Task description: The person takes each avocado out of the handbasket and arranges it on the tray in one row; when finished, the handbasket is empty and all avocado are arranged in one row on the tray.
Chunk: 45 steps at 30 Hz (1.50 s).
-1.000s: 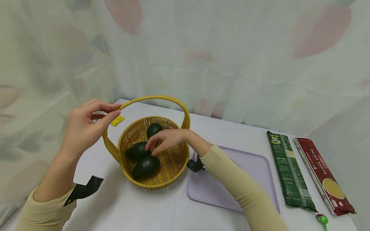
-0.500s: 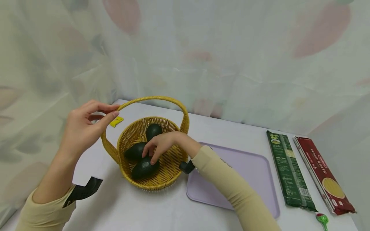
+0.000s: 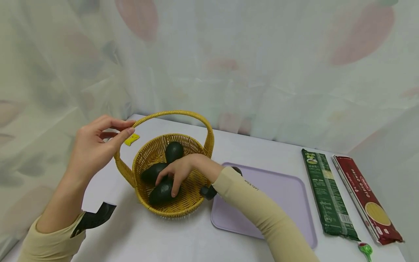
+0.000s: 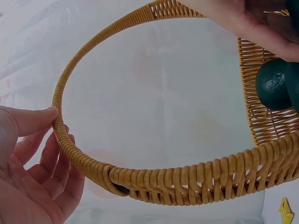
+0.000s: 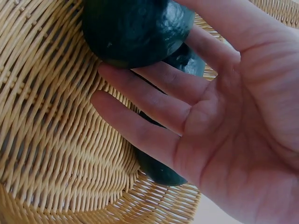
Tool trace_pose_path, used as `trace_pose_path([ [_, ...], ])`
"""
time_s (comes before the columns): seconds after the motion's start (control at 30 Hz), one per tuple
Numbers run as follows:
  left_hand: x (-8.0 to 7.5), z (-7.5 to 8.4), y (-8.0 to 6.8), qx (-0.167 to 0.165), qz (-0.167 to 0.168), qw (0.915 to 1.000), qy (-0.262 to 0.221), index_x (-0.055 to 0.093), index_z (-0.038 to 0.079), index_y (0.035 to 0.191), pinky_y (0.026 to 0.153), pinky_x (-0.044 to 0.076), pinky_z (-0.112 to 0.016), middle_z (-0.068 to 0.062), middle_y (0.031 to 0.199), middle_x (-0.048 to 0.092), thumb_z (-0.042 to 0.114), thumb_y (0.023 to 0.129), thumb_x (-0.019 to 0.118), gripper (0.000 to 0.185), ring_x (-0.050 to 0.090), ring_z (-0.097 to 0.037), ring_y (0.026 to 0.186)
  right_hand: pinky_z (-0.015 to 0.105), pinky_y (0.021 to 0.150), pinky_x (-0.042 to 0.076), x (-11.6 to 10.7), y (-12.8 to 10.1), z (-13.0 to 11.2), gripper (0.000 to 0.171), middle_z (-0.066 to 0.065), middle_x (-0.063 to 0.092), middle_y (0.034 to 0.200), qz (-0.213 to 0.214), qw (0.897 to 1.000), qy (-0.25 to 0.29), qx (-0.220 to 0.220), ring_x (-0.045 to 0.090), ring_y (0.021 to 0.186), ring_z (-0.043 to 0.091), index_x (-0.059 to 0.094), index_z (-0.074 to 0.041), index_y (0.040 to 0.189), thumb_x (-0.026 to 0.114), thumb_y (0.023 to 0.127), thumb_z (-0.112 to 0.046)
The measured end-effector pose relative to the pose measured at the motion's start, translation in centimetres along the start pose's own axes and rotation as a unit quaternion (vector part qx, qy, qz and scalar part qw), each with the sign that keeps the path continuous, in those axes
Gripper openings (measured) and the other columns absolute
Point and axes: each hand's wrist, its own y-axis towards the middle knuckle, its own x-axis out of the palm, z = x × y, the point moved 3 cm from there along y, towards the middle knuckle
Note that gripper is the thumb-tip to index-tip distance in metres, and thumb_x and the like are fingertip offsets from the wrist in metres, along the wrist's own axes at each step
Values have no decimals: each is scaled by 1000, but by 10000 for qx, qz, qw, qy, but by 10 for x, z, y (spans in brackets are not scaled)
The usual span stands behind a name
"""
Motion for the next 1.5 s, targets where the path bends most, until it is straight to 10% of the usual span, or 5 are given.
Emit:
trace_pose_path([
  [0.8, 6, -1, 3, 26, -25, 9998, -205, 73, 2, 93, 76, 47, -11, 13, 98, 69, 5, 86, 74, 8, 61, -6, 88, 23, 92, 42, 2, -13, 7, 58, -6, 50, 127, 163, 9997, -85, 156, 47, 117, 8, 54, -28, 127, 84, 77, -32],
  [1.5, 2, -4, 0, -29, 49, 9995, -312, 72, -1, 95, 75, 47, -11, 15, 98, 70, 2, 85, 74, 11, 62, -7, 86, 24, 98, 43, -5, -78, 16, 60, -9, 51, 129, 1078, 9920, -2, -650, 46, 119, 3, 52, -24, 132, 81, 80, -33],
])
